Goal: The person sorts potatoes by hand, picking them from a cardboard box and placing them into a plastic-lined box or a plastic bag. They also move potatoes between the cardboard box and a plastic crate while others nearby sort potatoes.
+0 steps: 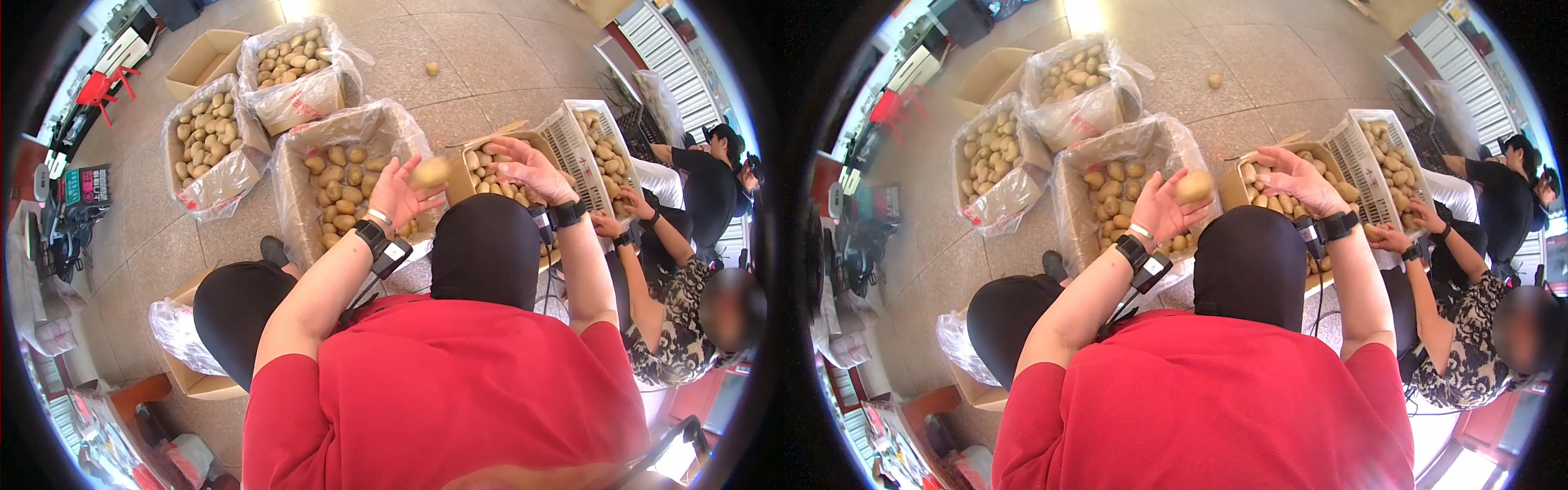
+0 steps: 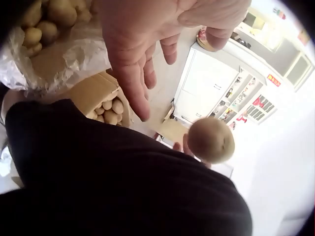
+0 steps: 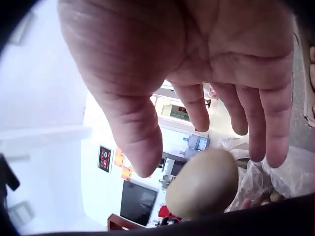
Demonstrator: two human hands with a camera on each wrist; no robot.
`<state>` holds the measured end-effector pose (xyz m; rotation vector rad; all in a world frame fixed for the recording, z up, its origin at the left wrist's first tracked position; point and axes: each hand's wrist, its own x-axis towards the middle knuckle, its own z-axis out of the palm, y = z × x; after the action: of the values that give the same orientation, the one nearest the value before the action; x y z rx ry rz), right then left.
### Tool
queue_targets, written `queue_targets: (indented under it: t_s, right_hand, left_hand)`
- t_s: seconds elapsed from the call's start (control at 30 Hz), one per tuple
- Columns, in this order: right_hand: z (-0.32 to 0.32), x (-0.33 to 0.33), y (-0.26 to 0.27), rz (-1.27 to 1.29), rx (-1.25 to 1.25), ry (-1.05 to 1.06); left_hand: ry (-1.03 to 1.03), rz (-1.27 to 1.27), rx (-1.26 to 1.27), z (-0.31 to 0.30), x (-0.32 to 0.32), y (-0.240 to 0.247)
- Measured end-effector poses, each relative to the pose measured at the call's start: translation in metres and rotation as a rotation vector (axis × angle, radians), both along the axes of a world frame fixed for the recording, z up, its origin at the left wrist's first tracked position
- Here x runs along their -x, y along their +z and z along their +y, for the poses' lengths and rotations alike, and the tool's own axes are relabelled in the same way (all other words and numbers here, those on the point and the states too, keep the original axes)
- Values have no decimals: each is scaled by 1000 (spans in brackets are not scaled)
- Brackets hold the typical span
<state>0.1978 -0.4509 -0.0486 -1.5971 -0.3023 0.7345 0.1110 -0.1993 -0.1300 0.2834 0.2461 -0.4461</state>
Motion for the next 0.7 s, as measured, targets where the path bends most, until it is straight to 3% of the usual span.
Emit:
queue_targets:
  t_s: [0.1, 0.13, 0.2, 0.33, 0.37, 0.43, 0.53, 0.63, 0.7]
  right_hand:
    - [-29, -8, -54, 166, 134, -140]
    - [-42, -8, -77, 167, 133, -139]
    - [-65, 5, -116, 86, 359, -186]
    - [-91, 49, -139, 51, 478, -114]
    - [-106, 57, -166, -83, 368, -166]
    - [-121, 73, -184, -214, 255, -219]
    - [-140, 88, -202, -192, 513, -85]
    - [-152, 92, -229, -378, 745, 16]
    - [-156, 95, -241, -504, 898, 88]
  left_hand:
    - [182, 170, -77, 19, 1, -60]
    - [218, 217, -99, 28, 4, -81]
    - [255, 322, -144, 47, 12, -118]
    - [436, 572, -291, 74, 28, -129]
    - [436, 572, -292, 81, 29, -133]
    - [661, 479, -349, 95, 29, -149]
    - [702, 501, -339, 118, 26, -165]
    - [756, 471, -388, 116, 28, -161]
    - [674, 500, -419, 111, 29, -157]
